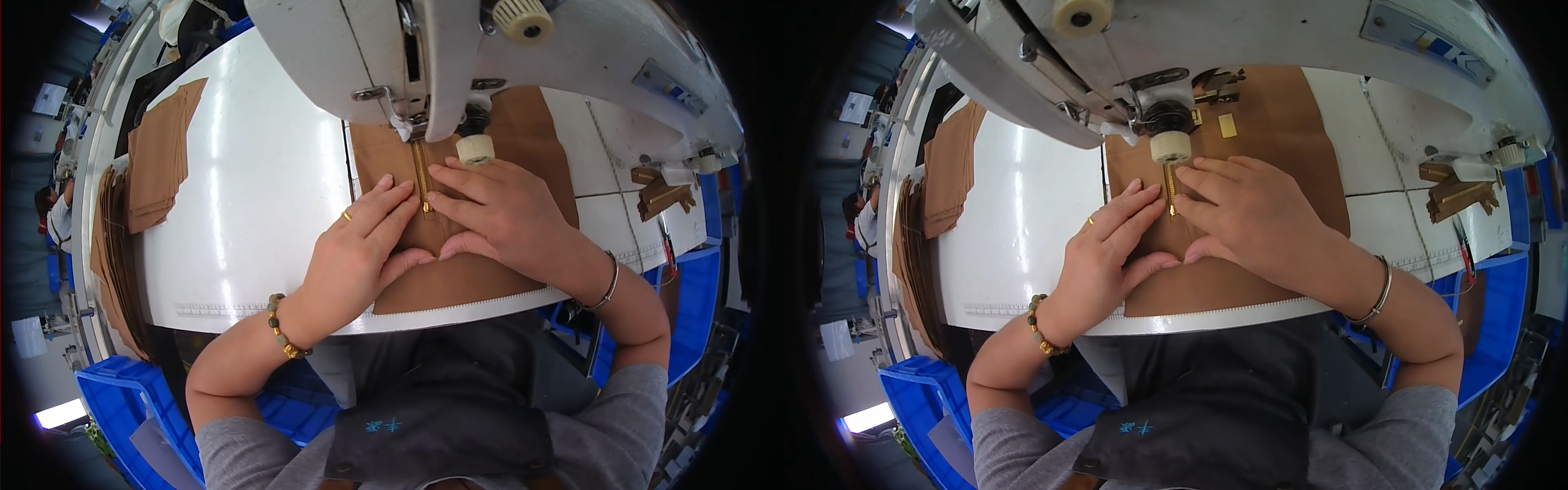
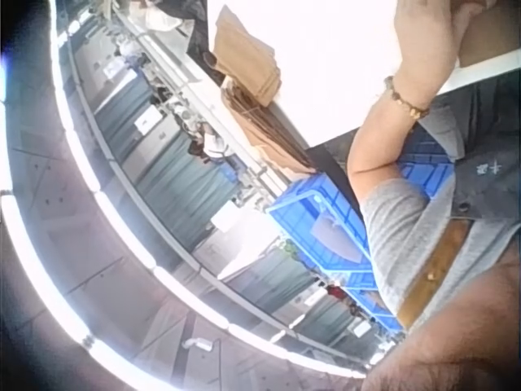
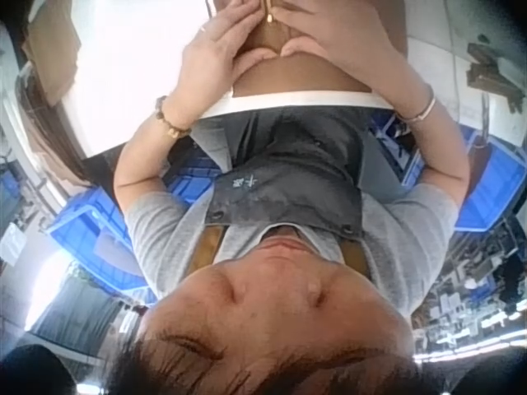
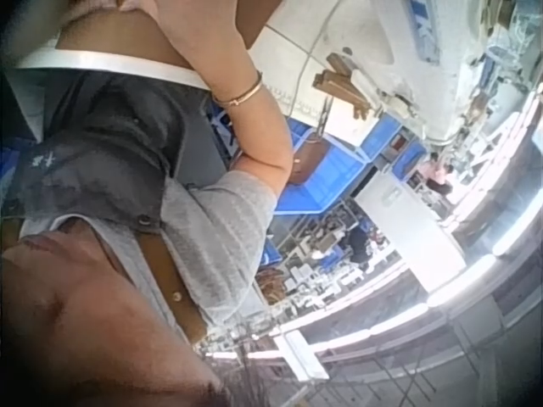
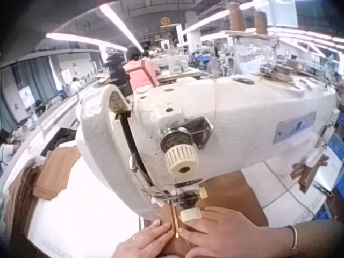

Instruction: Sewing a zipper and aligning fabric panels using an industrial sewing machine.

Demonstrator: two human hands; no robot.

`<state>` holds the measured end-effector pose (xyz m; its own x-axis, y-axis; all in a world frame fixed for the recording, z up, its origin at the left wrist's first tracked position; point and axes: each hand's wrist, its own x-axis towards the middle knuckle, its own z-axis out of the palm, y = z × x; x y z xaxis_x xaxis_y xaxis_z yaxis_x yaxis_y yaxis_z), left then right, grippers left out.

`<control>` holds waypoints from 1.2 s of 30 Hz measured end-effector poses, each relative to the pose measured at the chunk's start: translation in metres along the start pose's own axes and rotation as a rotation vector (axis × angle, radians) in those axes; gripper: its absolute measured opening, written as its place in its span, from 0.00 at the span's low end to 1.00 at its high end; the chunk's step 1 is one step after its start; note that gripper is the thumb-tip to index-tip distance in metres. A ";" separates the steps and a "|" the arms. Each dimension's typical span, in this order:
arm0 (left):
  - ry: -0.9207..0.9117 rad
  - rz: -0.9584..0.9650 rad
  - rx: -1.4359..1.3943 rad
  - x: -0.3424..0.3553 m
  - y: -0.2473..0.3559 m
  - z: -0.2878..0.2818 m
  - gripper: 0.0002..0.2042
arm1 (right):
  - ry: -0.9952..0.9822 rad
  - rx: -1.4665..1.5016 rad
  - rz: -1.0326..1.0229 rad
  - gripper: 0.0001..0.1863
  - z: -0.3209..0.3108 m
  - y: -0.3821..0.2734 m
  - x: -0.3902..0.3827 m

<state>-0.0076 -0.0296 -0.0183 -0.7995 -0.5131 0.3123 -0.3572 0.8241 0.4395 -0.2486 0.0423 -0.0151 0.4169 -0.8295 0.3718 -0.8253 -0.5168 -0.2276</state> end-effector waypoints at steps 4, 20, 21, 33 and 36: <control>-0.051 0.035 0.036 0.005 0.002 -0.004 0.31 | 0.010 0.027 -0.005 0.30 -0.001 0.000 0.001; -0.058 0.117 0.121 0.024 -0.014 -0.011 0.32 | -0.076 0.038 0.051 0.30 -0.003 0.010 0.012; -0.055 0.117 0.120 0.027 -0.016 -0.010 0.32 | -0.072 0.043 0.045 0.30 -0.003 0.013 0.014; 0.020 0.036 0.153 0.040 -0.027 -0.005 0.27 | -0.008 0.019 0.123 0.30 0.004 0.029 0.022; 0.091 0.097 0.193 0.037 -0.026 -0.003 0.26 | -0.007 0.019 0.135 0.30 0.005 0.026 0.020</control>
<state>-0.0269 -0.0705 -0.0158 -0.7909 -0.4415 0.4237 -0.3737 0.8968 0.2369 -0.2599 0.0109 -0.0182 0.3053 -0.8931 0.3303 -0.8668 -0.4043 -0.2920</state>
